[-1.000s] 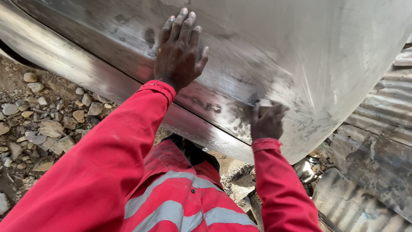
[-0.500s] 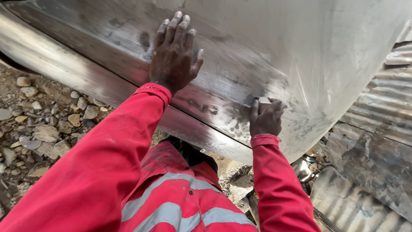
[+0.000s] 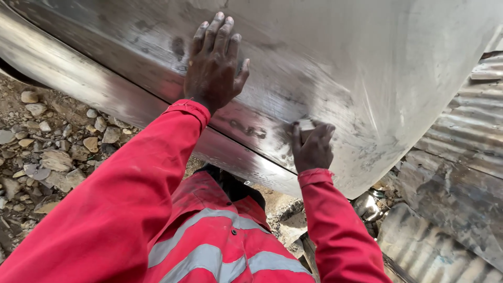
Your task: The person sands the surface of a silver car bumper using a sanding block. They work on the lower section of the bumper, moving the block back and forth to smooth the surface. The person occasionally pauses to inspect the area before resuming the sanding process.
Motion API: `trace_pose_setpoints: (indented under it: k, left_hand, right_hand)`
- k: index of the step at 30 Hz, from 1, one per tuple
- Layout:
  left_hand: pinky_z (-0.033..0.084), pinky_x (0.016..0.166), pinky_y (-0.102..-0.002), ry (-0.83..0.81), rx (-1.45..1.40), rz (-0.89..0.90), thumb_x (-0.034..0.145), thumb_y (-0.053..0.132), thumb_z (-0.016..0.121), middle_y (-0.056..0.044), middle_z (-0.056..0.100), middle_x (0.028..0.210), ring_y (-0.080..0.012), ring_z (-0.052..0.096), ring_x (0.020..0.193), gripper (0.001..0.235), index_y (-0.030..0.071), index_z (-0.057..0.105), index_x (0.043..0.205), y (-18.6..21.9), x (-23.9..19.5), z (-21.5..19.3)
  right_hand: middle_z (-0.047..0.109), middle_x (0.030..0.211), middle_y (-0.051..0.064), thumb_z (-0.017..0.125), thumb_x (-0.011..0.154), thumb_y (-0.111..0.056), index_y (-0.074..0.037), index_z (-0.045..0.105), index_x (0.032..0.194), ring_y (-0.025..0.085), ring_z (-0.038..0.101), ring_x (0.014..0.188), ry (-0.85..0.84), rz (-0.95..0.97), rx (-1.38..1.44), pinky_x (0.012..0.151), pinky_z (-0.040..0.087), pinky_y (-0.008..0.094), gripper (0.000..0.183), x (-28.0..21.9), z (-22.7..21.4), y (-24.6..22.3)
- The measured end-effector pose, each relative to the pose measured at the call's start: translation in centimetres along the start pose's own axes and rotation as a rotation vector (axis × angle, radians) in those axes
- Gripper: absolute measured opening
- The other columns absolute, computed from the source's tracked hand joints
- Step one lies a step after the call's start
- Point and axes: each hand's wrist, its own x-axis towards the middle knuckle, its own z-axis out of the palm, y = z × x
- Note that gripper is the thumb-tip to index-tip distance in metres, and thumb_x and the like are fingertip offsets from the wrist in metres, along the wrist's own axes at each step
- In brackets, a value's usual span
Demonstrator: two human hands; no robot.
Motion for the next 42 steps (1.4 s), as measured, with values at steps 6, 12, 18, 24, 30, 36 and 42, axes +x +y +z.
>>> trace_pose_setpoints:
  k: [6, 12, 18, 24, 30, 36, 42]
  left_hand:
    - [0.035, 0.132, -0.057, -0.018, -0.003, -0.003, 0.110, 0.033, 0.081, -0.027, 0.061, 0.160, -0.0421, 0.046, 0.157, 0.048, -0.005, 0.072, 0.138, 0.0, 0.0, -0.1]
    - [0.036, 0.131, -0.058, -0.015, 0.000, -0.003, 0.110, 0.034, 0.079, -0.028, 0.061, 0.161, -0.0434, 0.046, 0.157, 0.048, -0.005, 0.072, 0.139, -0.3, 0.0, -0.1]
    - [0.037, 0.131, -0.057, 0.003, 0.018, -0.003, 0.108, 0.034, 0.081, -0.027, 0.063, 0.158, -0.0422, 0.049, 0.156, 0.049, -0.004, 0.075, 0.137, -0.2, 0.0, -0.3]
    - [0.037, 0.131, -0.057, -0.006, 0.016, -0.014, 0.109, 0.034, 0.079, -0.027, 0.062, 0.160, -0.0415, 0.048, 0.156, 0.046, -0.003, 0.075, 0.136, 0.0, -0.1, 0.1]
    - [0.037, 0.130, -0.059, -0.011, 0.001, 0.000, 0.110, 0.031, 0.081, -0.028, 0.060, 0.160, -0.0433, 0.046, 0.156, 0.047, -0.006, 0.073, 0.139, -0.1, 0.2, -0.2]
    - [0.037, 0.130, -0.059, -0.007, -0.002, -0.009, 0.108, 0.032, 0.081, -0.028, 0.061, 0.159, -0.0425, 0.045, 0.156, 0.047, -0.005, 0.075, 0.137, 0.1, 0.1, 0.5]
    - [0.037, 0.131, -0.058, -0.014, 0.009, -0.008, 0.110, 0.030, 0.081, -0.027, 0.060, 0.159, -0.0426, 0.047, 0.156, 0.045, -0.004, 0.072, 0.138, 0.1, 0.0, 0.0]
  right_hand:
    - [0.057, 0.135, 0.031, 0.062, 0.115, -0.057, -0.002, 0.053, 0.132, 0.043, 0.075, 0.098, 0.003, -0.061, -0.051, 0.065, 0.071, 0.054, 0.058, 1.3, 0.8, 1.3]
    - [0.046, 0.160, 0.052, 0.067, 0.114, -0.046, -0.011, 0.047, 0.131, 0.064, 0.050, 0.150, -0.025, 0.183, 0.061, 0.095, 0.064, 0.071, 0.044, 0.9, 0.3, 1.0]
    - [0.063, 0.125, 0.024, 0.074, 0.112, -0.035, 0.000, 0.058, 0.138, 0.049, 0.066, 0.116, 0.242, -0.171, 0.206, 0.089, 0.059, 0.057, 0.046, -3.6, -0.2, 1.6]
    - [0.061, 0.133, 0.019, 0.077, 0.111, -0.035, -0.002, 0.058, 0.139, 0.041, 0.069, 0.123, 0.273, -0.201, 0.093, 0.076, 0.065, 0.053, 0.047, -5.7, 0.6, 0.4]
    - [0.057, 0.131, 0.016, 0.079, 0.110, -0.035, -0.005, 0.056, 0.139, 0.038, 0.071, 0.119, 0.276, -0.328, 0.124, 0.063, 0.064, 0.051, 0.047, -3.1, 0.9, 0.1]
    - [0.060, 0.131, 0.016, 0.075, 0.112, -0.039, -0.006, 0.057, 0.136, 0.035, 0.074, 0.115, 0.285, -0.352, 0.096, 0.065, 0.065, 0.046, 0.045, -3.1, 0.5, 1.0]
    - [0.063, 0.132, 0.015, 0.080, 0.109, -0.046, -0.009, 0.061, 0.137, 0.037, 0.079, 0.104, 0.246, -0.340, 0.054, 0.062, 0.065, 0.051, 0.050, -3.4, 0.3, 1.4]
